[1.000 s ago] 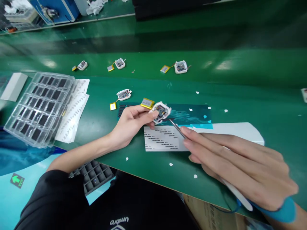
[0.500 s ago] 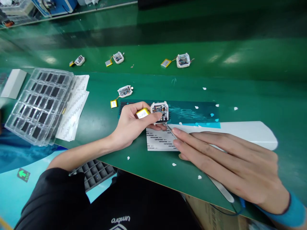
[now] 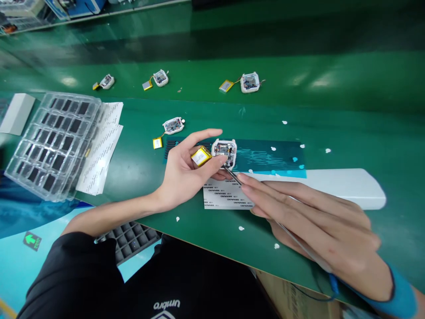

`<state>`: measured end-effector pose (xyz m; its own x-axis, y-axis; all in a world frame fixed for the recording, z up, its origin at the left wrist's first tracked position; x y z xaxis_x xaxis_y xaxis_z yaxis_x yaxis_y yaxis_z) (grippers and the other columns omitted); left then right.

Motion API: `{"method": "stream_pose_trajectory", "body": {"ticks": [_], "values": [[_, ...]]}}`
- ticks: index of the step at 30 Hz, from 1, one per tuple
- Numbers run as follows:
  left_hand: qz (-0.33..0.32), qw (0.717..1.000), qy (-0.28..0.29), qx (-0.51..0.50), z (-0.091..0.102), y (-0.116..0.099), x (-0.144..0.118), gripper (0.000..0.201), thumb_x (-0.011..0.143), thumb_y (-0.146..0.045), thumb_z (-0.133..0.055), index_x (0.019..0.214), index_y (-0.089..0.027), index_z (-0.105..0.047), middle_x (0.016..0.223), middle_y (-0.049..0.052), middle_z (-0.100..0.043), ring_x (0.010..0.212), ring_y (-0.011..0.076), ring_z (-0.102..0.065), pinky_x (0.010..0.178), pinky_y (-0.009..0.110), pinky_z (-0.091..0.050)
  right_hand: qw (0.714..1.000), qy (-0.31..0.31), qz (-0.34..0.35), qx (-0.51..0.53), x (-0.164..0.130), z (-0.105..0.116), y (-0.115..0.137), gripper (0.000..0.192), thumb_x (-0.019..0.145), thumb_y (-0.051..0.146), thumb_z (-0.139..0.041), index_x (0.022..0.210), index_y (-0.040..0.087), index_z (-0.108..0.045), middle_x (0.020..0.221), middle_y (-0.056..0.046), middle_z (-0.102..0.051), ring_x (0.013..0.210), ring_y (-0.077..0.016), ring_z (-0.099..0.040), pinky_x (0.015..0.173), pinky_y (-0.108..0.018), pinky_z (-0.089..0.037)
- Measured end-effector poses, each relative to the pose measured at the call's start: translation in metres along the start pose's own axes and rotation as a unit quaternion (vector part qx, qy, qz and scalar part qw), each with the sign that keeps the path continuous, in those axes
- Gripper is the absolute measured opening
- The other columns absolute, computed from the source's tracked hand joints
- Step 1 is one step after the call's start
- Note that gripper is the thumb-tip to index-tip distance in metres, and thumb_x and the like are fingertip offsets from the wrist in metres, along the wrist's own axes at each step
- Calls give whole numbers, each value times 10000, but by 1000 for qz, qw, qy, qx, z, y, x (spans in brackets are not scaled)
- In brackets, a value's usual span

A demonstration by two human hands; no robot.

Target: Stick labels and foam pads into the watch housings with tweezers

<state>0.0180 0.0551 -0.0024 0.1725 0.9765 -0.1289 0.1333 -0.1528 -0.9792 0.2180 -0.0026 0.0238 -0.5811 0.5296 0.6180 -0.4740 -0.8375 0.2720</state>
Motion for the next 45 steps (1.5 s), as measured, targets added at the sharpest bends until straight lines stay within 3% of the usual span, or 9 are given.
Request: {"method": "stream_pose_trajectory", "body": {"ticks": [12, 17, 21, 26, 28, 31, 36, 40, 45], "values": [[17, 1000, 7, -26, 2, 3, 2, 319, 869, -208, -795, 1163, -210, -670, 849, -19, -778, 689, 178, -793, 698, 317, -704, 998, 48, -29, 37, 7, 2, -3, 744, 975, -38, -607, 1637, 242, -419, 1377, -66, -704, 1200, -240, -739, 1017, -350, -668], [38, 993, 108, -2, 6, -6, 22, 412, 780, -230, -852, 1166, -163, -726, 801, 0, -768, 659, 161, -769, 659, 272, -662, 1000, 8, -18, 21, 2, 10, -2, 540, 1066, 85, -503, 1597, 179, -487, 1402, -71, -700, 1197, -244, -739, 1035, -370, -666], [-61, 976, 53, 200, 46, -21, 84, 532, 784, -246, -827, 1285, -109, -711, 781, 39, -763, 605, 181, -723, 632, 317, -610, 1000, 4, 20, -17, 6, 15, -4, 616, 1032, 43, -563, 1622, 169, -439, 1391, -83, -693, 1135, -245, -765, 978, -358, -688], [-206, 800, -110, 553, 117, -35, 159, 190, 847, -281, -746, 1006, -183, -783, 952, 100, -781, 989, 311, -703, 983, 492, -543, 993, -37, 80, -77, 13, 11, -4, 691, 978, -39, -639, 1615, 105, -413, 1261, -99, -742, 1004, -213, -799, 862, -324, -695], [-216, 779, -148, 569, 145, -37, 173, 180, 890, -298, -692, 1016, -186, -755, 1128, 147, -755, 1218, 352, -608, 1102, 548, -458, 991, -57, 84, -82, 12, 9, -5, 652, 975, -31, -659, 1583, 91, -459, 1251, -96, -744, 983, -206, -801, 830, -319, -694], [-198, 777, -156, 577, 178, -35, 183, 230, 846, -289, -712, 1049, -182, -723, 1194, 157, -728, 1230, 345, -578, 1106, 549, -434, 991, -62, 75, -86, 10, 8, -6, 565, 992, -2, -658, 1528, 124, -532, 1265, -70, -735, 990, -186, -798, 812, -307, -691], [-212, 783, -133, 570, 196, -39, 179, 284, 910, -356, -662, 1131, -184, -707, 1181, 84, -745, 1071, 245, -615, 1062, 444, -448, 989, -60, 96, -97, 12, 12, -4, 305, 979, -6, -673, 1272, 78, -686, 1239, -96, -749, 966, -178, -795, 790, -306, -690], [-224, 782, -72, 577, 192, -58, 142, 428, 962, -551, -622, 1141, -172, -710, 1080, 5, -769, 910, 149, -599, 946, 337, -483, 988, -48, 102, -103, 11, 12, -6, 269, 968, -4, -681, 1227, 66, -705, 1251, -111, -744, 989, -191, -791, 806, -316, -684], [-205, 745, 67, 631, 160, -80, 87, 300, 868, -442, -674, 1016, -207, -790, 1022, 40, -809, 919, 247, -686, 933, 425, -541, 987, -75, 90, -111, 5, 13, -8, 286, 1003, 33, -646, 1275, 94, -705, 1312, -84, -734, 1026, -190, -778, 846, -325, -660]]}}
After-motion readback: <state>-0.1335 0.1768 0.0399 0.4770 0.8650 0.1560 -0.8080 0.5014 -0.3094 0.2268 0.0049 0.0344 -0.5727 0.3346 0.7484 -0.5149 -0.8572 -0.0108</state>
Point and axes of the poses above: each hand's wrist, its own x-axis towards the middle knuckle, its own z-axis out of the back of the hand, y = z × x, the point moved 4 cm from there along x, towards the middle knuckle
